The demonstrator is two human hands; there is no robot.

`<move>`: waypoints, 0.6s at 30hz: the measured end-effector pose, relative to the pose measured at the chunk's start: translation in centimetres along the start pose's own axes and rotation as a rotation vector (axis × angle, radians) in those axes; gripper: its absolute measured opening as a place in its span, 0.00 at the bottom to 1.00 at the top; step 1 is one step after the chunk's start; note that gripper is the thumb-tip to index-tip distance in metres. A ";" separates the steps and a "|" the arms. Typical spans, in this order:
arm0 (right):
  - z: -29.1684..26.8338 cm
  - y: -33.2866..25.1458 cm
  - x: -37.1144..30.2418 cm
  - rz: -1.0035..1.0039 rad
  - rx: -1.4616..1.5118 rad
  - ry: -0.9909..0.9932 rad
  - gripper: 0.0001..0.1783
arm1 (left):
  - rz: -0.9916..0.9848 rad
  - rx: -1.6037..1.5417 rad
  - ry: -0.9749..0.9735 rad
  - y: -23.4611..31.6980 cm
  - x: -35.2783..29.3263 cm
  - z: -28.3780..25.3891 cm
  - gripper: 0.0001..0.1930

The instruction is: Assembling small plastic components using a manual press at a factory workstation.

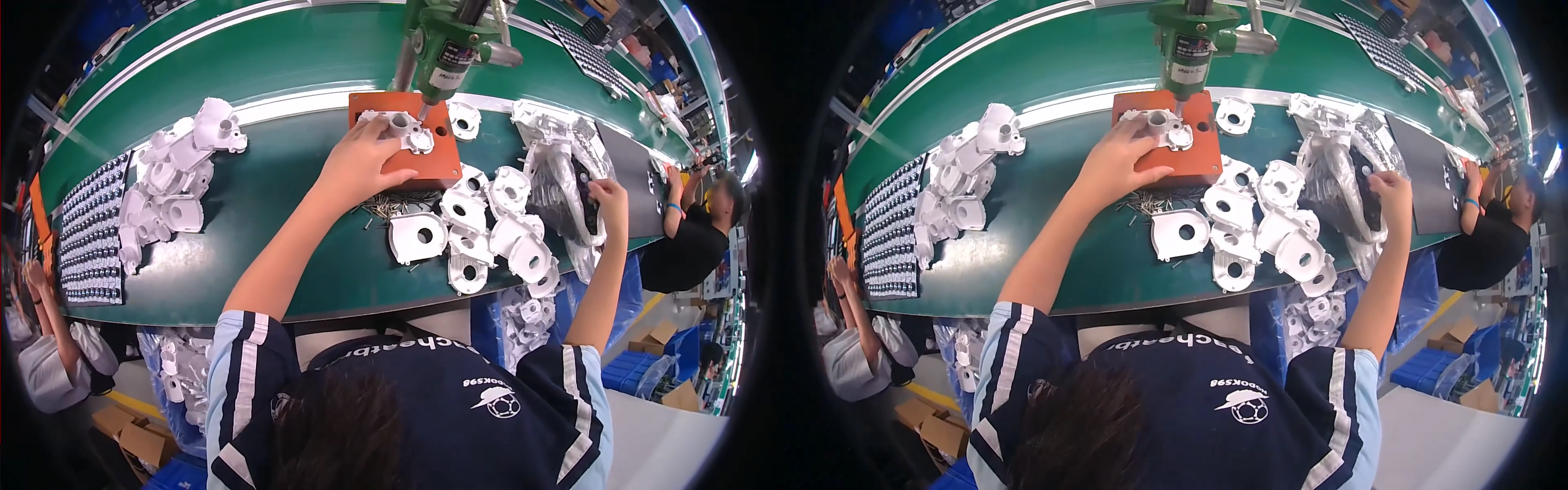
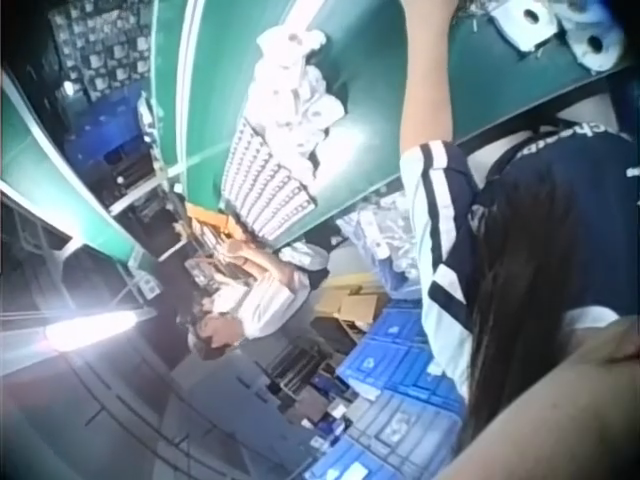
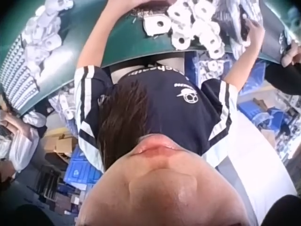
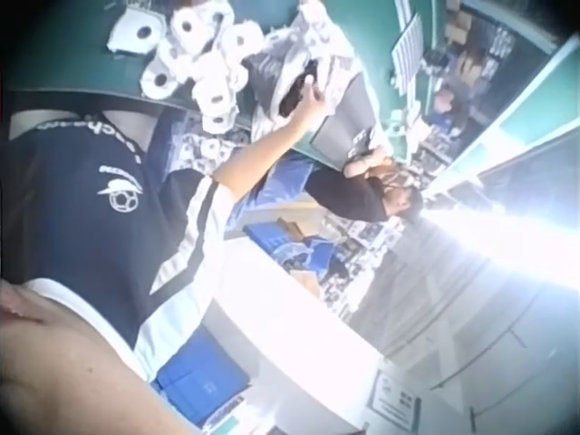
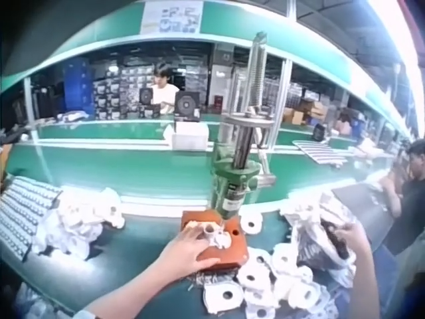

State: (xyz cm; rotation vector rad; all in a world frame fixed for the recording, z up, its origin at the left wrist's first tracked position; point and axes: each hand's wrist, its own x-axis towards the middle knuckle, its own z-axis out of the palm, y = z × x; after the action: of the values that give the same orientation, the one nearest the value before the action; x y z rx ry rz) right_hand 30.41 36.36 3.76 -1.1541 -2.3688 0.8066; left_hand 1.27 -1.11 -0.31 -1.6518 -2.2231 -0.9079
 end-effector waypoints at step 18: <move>22.6 -18.8 0.2 -0.427 0.213 -0.283 0.18 | -0.079 0.024 0.041 0.1 -0.3 0.9 0.28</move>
State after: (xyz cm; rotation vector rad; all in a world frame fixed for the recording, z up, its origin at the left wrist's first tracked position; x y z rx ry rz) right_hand 6.66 19.79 -1.35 -0.4461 -2.5409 1.0853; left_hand 1.59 -0.78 -1.15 -1.5310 -2.2773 -0.9218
